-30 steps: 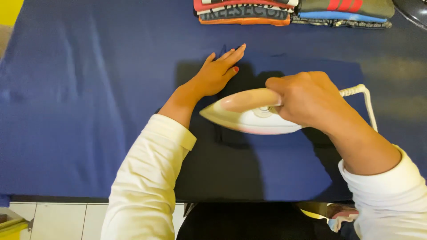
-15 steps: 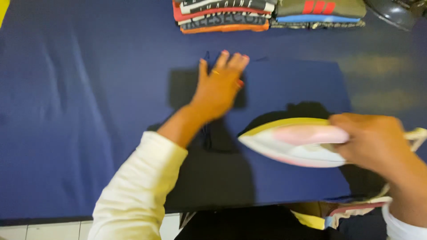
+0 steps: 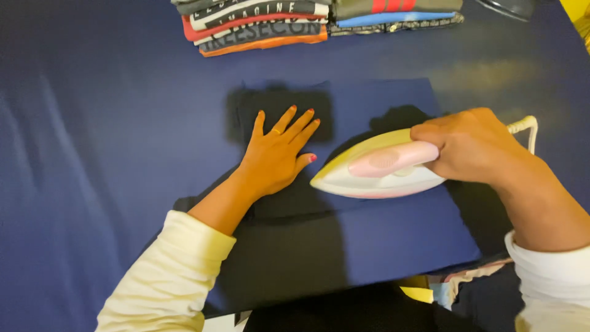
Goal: Ironing and folding t-shirts on a table
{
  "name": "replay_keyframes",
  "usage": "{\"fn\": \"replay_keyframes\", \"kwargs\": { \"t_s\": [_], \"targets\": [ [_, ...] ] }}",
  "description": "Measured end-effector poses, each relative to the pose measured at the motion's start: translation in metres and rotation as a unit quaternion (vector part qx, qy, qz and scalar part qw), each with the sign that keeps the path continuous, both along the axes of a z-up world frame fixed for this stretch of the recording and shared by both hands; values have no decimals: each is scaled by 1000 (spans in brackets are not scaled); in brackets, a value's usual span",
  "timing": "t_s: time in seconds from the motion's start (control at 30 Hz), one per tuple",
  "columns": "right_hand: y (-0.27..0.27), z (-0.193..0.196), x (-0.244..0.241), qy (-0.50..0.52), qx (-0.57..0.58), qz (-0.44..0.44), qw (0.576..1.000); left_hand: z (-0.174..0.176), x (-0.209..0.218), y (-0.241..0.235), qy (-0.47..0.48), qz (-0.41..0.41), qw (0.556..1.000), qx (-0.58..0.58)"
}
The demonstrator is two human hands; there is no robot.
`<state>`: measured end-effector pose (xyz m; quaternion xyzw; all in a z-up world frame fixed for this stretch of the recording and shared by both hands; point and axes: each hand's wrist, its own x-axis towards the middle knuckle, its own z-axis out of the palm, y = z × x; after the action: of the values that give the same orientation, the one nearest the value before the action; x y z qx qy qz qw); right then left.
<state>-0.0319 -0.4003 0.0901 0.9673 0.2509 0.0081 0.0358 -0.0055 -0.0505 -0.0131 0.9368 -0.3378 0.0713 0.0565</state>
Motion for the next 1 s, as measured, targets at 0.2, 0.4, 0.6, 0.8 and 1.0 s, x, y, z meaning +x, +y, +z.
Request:
{"fn": "replay_keyframes", "kwargs": {
  "t_s": [0.2,0.4,0.6,0.8,1.0],
  "targets": [
    [-42,-3,-22,36,-78,-54,995,2,-5,0,-24,1,1000,7],
    [-107,-31,-61,-69,-120,-178,974,9,-20,-17,-37,3,999,-20],
    [-18,15,-29,54,-133,-366,919,12,-32,-30,36,23,999,13],
    [45,11,48,-8,-61,-279,958,12,-36,-30,27,67,996,54],
    [10,9,80,-16,-95,-342,935,16,-36,-30,30,57,997,43]
  ]
}}
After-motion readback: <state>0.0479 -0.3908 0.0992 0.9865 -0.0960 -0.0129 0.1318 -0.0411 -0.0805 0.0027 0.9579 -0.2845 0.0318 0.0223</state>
